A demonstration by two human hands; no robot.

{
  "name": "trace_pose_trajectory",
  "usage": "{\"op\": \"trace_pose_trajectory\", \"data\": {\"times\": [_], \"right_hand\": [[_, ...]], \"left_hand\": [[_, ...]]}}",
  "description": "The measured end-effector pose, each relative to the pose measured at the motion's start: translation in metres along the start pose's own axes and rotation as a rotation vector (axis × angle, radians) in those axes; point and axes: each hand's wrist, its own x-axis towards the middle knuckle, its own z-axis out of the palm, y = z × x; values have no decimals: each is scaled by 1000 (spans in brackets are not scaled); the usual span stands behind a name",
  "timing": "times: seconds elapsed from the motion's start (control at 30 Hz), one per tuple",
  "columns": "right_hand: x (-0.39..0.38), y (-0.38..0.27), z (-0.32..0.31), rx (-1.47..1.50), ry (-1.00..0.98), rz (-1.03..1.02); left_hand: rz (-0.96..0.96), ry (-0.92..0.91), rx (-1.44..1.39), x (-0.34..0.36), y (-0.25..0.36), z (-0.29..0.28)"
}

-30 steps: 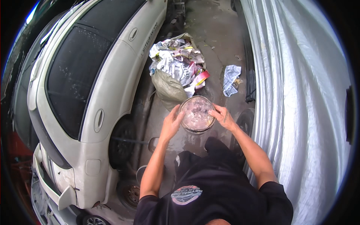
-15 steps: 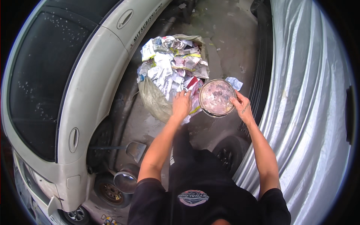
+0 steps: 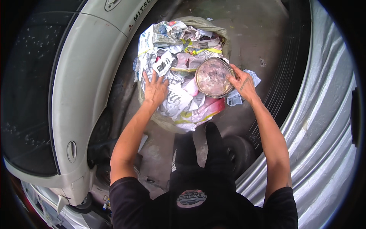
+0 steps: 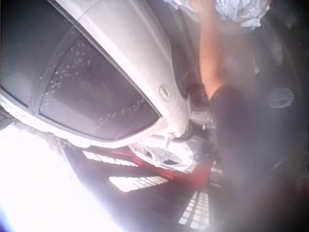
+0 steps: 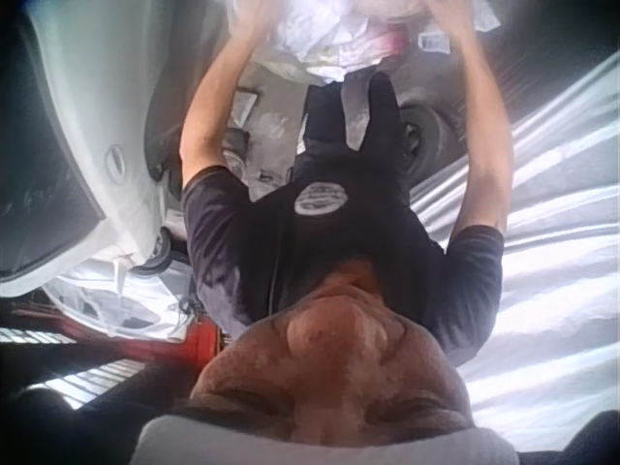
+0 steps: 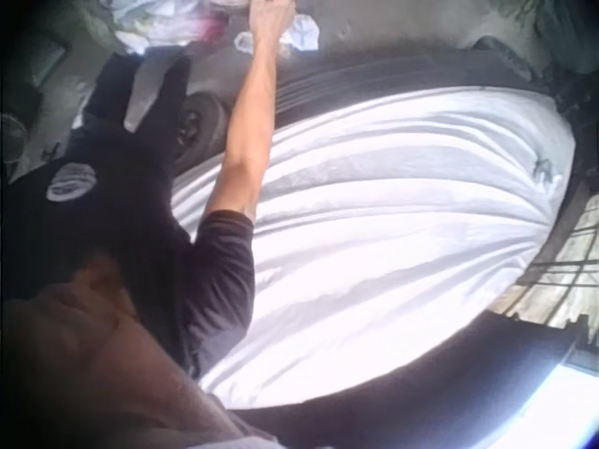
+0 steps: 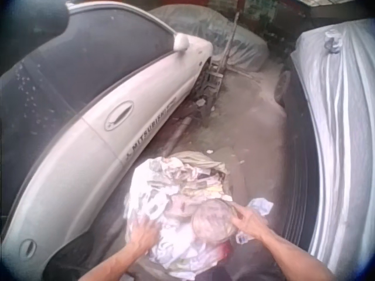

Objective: The person wipes a black car bumper with a sponge and water, then moves to a work area to mix paint. They pour a liquid from a yellow can into a black paint can, stir the mixture, and handle various paint cans and a large sack of materials.

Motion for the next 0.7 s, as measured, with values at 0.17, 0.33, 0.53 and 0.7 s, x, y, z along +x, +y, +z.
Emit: {"op": "trace_pose_trajectory", "data": {"times": [0.17,0.33,0.53,0.7], "right_hand": [[72,-13,35,-73,14,-67],[116,17,60,-62,-17,-5],[106,48,66,-93,-152,-156],[127,6,74,-189,-208,-94]], "left_hand": [[-75,-19,11,-27,-16,10],[-219,28,-2,-50,-18,7],[-470,106,-301,-87,-40,6],[-476,305,-194,-63,16,-28]]}}
